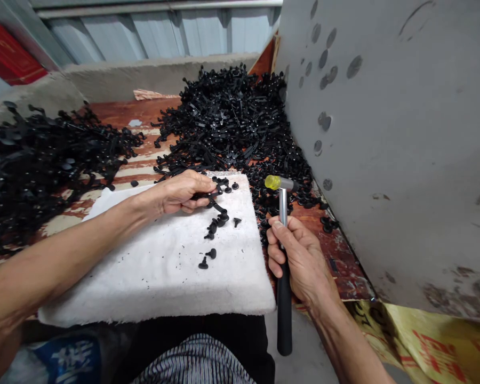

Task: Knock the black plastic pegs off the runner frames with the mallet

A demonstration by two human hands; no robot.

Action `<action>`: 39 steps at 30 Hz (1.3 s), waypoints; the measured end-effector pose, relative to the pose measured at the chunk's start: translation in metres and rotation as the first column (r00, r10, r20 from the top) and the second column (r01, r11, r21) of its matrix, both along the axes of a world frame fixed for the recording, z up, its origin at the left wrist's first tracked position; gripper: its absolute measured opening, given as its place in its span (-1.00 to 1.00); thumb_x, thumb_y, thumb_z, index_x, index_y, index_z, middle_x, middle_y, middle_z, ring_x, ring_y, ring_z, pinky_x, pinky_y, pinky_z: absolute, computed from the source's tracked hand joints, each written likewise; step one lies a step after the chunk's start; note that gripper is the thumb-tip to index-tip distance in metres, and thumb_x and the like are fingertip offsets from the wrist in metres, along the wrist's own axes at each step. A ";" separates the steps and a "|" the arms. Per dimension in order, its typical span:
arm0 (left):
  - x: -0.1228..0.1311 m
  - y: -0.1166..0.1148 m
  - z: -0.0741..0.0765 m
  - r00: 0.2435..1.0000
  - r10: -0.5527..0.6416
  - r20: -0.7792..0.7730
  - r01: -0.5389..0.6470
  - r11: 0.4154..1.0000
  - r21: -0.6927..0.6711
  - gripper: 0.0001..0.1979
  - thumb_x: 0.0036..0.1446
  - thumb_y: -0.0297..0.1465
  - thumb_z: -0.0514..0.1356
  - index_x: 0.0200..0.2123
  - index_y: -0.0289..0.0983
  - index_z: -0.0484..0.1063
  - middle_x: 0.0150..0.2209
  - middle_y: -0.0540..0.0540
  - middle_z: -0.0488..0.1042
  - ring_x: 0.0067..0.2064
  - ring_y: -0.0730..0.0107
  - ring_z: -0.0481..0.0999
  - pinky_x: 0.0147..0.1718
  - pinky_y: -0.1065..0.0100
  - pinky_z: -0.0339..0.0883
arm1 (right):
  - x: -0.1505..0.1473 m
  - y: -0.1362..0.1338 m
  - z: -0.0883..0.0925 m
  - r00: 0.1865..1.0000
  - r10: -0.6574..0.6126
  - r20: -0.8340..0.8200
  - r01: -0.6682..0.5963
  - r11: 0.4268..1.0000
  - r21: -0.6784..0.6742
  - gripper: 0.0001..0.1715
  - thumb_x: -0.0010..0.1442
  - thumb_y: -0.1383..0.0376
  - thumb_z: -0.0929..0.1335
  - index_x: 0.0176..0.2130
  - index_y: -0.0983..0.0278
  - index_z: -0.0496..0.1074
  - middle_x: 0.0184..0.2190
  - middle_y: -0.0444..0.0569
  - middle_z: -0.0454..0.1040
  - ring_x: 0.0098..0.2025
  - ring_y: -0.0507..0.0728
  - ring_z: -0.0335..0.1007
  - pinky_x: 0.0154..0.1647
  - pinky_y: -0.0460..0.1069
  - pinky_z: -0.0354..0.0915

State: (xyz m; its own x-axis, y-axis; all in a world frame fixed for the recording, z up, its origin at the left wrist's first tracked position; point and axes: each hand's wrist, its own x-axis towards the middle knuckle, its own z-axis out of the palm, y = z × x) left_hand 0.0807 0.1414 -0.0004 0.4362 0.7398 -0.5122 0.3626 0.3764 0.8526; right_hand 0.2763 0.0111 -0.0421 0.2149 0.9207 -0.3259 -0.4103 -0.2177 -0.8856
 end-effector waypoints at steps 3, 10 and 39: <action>0.001 -0.001 0.001 1.000 0.005 -0.009 -0.005 1.000 0.001 -0.74 0.19 -0.52 0.05 -0.57 -0.29 0.25 -0.78 0.09 0.09 -0.80 0.69 -0.08 -0.79 0.56 -0.29 | 0.000 0.000 -0.001 1.000 0.000 0.003 0.000 1.000 0.008 -0.45 -0.24 0.06 0.61 -0.38 0.25 0.37 -0.62 -0.31 0.25 -0.73 -0.17 -0.02 -0.86 -0.26 0.01; 0.001 -0.001 0.000 1.000 0.002 0.006 -0.002 1.000 0.008 -0.74 0.16 -0.52 0.08 -0.59 -0.28 0.23 -0.77 0.09 0.11 -0.79 0.69 -0.08 -0.79 0.56 -0.28 | 0.001 -0.001 -0.001 1.000 0.019 0.012 -0.019 1.000 0.014 -0.45 -0.23 0.05 0.60 -0.38 0.25 0.35 -0.61 -0.31 0.24 -0.73 -0.16 -0.03 -0.86 -0.26 0.01; 0.007 -0.001 0.012 0.977 -0.031 -0.212 0.063 0.987 0.146 -0.64 0.08 -0.54 0.09 -0.71 -0.26 0.09 -0.78 0.06 0.12 -0.77 0.66 -0.04 -0.75 0.47 -0.23 | 0.003 0.010 0.019 0.689 0.037 0.724 -0.288 0.930 0.227 -0.66 0.19 0.20 0.37 -0.01 0.14 0.49 -0.41 -0.10 0.47 -0.46 0.07 0.37 -0.54 -0.07 0.34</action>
